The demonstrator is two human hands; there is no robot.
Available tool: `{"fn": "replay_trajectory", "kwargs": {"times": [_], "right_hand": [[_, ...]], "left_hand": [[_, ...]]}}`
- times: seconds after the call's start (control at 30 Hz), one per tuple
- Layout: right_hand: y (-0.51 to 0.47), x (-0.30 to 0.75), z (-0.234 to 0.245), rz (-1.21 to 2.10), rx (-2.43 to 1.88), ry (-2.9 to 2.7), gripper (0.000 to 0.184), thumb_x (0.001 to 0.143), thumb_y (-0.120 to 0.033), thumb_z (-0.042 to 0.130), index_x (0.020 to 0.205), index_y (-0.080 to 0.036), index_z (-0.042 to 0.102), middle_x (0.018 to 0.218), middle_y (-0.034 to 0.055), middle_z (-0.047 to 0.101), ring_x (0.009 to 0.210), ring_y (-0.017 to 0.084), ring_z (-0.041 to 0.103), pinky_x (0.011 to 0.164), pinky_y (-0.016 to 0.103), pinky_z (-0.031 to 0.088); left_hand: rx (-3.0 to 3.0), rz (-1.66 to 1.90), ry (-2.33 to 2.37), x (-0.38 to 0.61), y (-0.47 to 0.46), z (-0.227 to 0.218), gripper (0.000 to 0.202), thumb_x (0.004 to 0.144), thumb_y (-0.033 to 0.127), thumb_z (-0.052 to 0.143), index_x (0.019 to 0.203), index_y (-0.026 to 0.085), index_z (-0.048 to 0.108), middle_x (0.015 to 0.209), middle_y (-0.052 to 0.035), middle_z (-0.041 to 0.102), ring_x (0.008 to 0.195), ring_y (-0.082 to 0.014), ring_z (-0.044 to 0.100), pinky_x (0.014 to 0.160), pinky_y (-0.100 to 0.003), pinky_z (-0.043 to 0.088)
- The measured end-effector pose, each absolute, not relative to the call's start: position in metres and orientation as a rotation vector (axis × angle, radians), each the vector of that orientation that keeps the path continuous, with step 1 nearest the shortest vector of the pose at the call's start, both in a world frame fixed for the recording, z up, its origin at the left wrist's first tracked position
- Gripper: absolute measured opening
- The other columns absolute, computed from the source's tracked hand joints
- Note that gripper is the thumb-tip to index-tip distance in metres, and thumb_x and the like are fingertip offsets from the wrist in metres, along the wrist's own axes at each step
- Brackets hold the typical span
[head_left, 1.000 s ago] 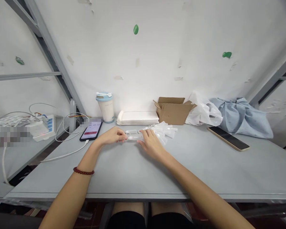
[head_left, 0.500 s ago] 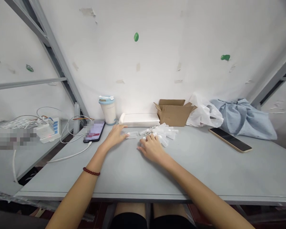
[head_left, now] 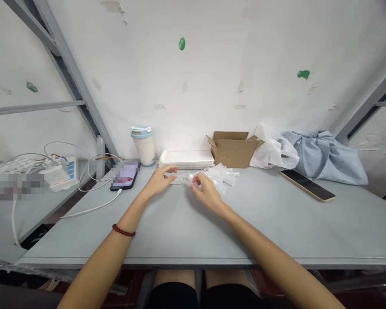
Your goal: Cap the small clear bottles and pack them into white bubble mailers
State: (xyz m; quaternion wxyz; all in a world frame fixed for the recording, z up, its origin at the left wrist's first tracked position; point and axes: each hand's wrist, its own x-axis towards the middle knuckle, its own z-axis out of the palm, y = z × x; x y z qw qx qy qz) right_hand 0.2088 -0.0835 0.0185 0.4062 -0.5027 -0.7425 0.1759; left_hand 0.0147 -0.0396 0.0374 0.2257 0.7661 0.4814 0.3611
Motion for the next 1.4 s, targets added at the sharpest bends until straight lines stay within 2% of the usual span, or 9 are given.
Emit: {"fn": "replay_trajectory", "kwargs": {"times": [0.13,0.33,0.53,0.63,0.7,0.8,0.87,1.07,1.4], "right_hand": [[-0.081,0.211,0.023,0.732,-1.184,-1.627,0.011,0.075,-0.028,0.051,0.078,-0.020,0.044,0.076,-0.0003,0.057,0.072,0.015,0.053,0.067,0.028,0.040],[-0.083,0.215,0.033,0.968,-1.094,-1.498,0.026,0.074,-0.034,0.057,0.093,-0.020,0.045,0.084,0.0030,0.066,0.068,0.014,0.058,0.067,0.030,0.044],[-0.088,0.215,0.040,0.815,-1.061,-1.688,0.022,0.077,-0.029,0.055,0.097,-0.018,0.057,0.097,0.0058,0.067,0.088,0.017,0.060,0.076,0.032,0.044],[-0.090,0.214,0.042,0.764,-1.039,-1.784,0.022,0.080,-0.026,0.052,0.099,-0.019,0.061,0.101,0.0047,0.066,0.092,0.016,0.059,0.077,0.030,0.044],[-0.091,0.214,0.042,0.745,-1.028,-1.825,0.023,0.082,-0.024,0.050,0.102,-0.019,0.062,0.101,0.0041,0.067,0.091,0.016,0.059,0.076,0.029,0.044],[-0.091,0.214,0.041,0.707,-1.042,-1.852,0.025,0.083,-0.025,0.050,0.104,-0.018,0.062,0.099,0.0045,0.067,0.087,0.016,0.059,0.073,0.028,0.043],[-0.090,0.215,0.040,0.692,-1.044,-1.850,0.025,0.083,-0.025,0.049,0.104,-0.017,0.062,0.096,0.0046,0.067,0.084,0.016,0.059,0.071,0.028,0.043],[-0.089,0.214,0.038,0.732,-1.037,-1.867,0.025,0.085,-0.024,0.046,0.105,-0.017,0.060,0.087,0.0028,0.066,0.068,0.013,0.059,0.069,0.027,0.044],[-0.092,0.213,0.041,0.766,-1.043,-1.836,0.026,0.085,-0.021,0.045,0.106,-0.018,0.059,0.090,0.0032,0.066,0.068,0.012,0.061,0.068,0.026,0.046]], "left_hand": [[2.019,0.958,1.247,0.021,-0.045,0.041,0.037,0.076,0.036,0.054,0.106,0.017,0.063,0.104,-0.0095,0.067,0.100,-0.0243,0.060,0.082,-0.036,0.047],[1.854,0.936,1.182,0.028,-0.055,0.052,0.046,0.077,0.047,0.055,0.108,0.015,0.063,0.105,-0.0108,0.067,0.099,-0.0249,0.058,0.081,-0.035,0.045],[1.625,1.083,1.079,0.026,-0.053,0.052,0.049,0.076,0.055,0.054,0.101,0.014,0.065,0.097,-0.0100,0.066,0.088,-0.0197,0.057,0.069,-0.028,0.044],[1.524,1.165,0.981,0.026,-0.052,0.051,0.043,0.075,0.054,0.056,0.083,0.013,0.067,0.097,-0.0098,0.064,0.083,-0.0171,0.056,0.066,-0.026,0.043],[1.480,1.197,0.963,0.026,-0.052,0.052,0.038,0.073,0.051,0.061,0.075,0.013,0.067,0.089,-0.0079,0.063,0.074,-0.0136,0.054,0.063,-0.025,0.042],[1.434,1.208,0.992,0.026,-0.053,0.053,0.032,0.068,0.044,0.068,0.076,0.012,0.067,0.074,-0.0035,0.059,0.062,-0.0101,0.048,0.058,-0.024,0.040],[1.427,1.185,0.997,0.026,-0.054,0.055,0.030,0.067,0.041,0.068,0.074,0.012,0.067,0.070,-0.0030,0.058,0.061,-0.0105,0.048,0.057,-0.025,0.039],[1.466,1.077,0.981,0.029,-0.060,0.058,0.030,0.067,0.041,0.067,0.078,0.013,0.070,0.073,-0.0050,0.059,0.066,-0.0127,0.050,0.057,-0.026,0.040],[1.437,1.059,0.946,0.028,-0.059,0.056,0.030,0.070,0.041,0.066,0.079,0.013,0.070,0.076,-0.0063,0.059,0.067,-0.0133,0.050,0.057,-0.025,0.040]]}}
